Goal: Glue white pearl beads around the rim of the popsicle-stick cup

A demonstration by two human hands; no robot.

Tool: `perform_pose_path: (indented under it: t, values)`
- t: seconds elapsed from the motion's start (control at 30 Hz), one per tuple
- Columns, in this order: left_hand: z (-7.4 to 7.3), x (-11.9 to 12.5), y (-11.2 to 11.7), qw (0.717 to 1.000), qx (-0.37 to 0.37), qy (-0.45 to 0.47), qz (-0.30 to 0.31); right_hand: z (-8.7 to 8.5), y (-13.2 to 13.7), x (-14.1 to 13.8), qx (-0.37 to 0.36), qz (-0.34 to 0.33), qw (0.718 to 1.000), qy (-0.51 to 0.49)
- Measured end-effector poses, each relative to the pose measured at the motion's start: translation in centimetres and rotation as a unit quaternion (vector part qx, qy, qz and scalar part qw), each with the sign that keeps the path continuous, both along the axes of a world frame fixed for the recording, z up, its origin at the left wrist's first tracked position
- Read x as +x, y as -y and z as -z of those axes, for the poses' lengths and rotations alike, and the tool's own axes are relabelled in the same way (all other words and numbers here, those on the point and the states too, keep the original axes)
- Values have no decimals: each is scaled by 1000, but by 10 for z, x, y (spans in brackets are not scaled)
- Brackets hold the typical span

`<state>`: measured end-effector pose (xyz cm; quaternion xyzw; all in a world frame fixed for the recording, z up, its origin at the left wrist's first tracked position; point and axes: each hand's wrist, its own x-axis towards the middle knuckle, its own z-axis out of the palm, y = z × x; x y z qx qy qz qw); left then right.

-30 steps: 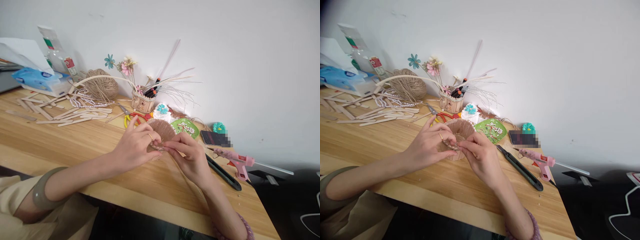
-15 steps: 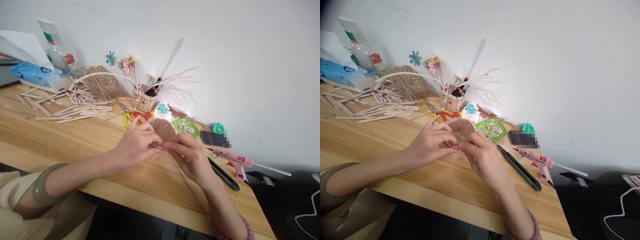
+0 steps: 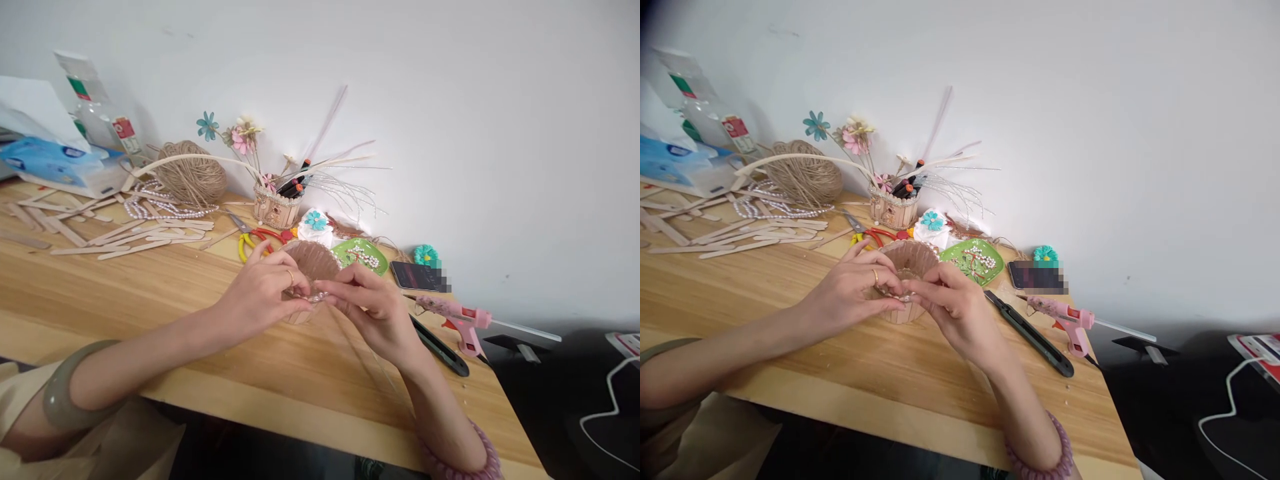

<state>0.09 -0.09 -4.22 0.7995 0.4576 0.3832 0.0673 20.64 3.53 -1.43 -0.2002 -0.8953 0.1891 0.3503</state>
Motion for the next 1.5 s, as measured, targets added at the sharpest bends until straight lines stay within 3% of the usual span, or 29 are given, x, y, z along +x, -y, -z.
perform_pose_path:
  t: [0.17,0.4,0.57,0.63,0.73,0.87,0.97,1.13,1.5]
  values:
    - [-2,-1,1,998,-60,17,-3,0,-4,5,-54,66,993,-83]
    - [-5,1,3,979,-177,98,-5,10,-3,4,-87,22,995,-38]
    - [-13,-4,3,961,-202,172,74,12,-5,5,-88,34,995,-44]
    - [-14,-7,1,952,-182,233,80,11,-5,4,-95,46,993,-48]
    - [-14,-9,2,957,-84,276,29,10,-4,3,-113,63,990,-54]
    - [-16,-5,11,986,13,168,-1,9,0,4,-103,88,988,-74]
    - [-17,2,15,996,54,75,-4,11,1,6,-75,65,992,-81]
    - [-12,13,13,997,76,-15,-15,13,-1,8,-60,30,997,-47]
    - [-7,19,13,995,90,-16,-26,8,3,9,-65,19,998,14]
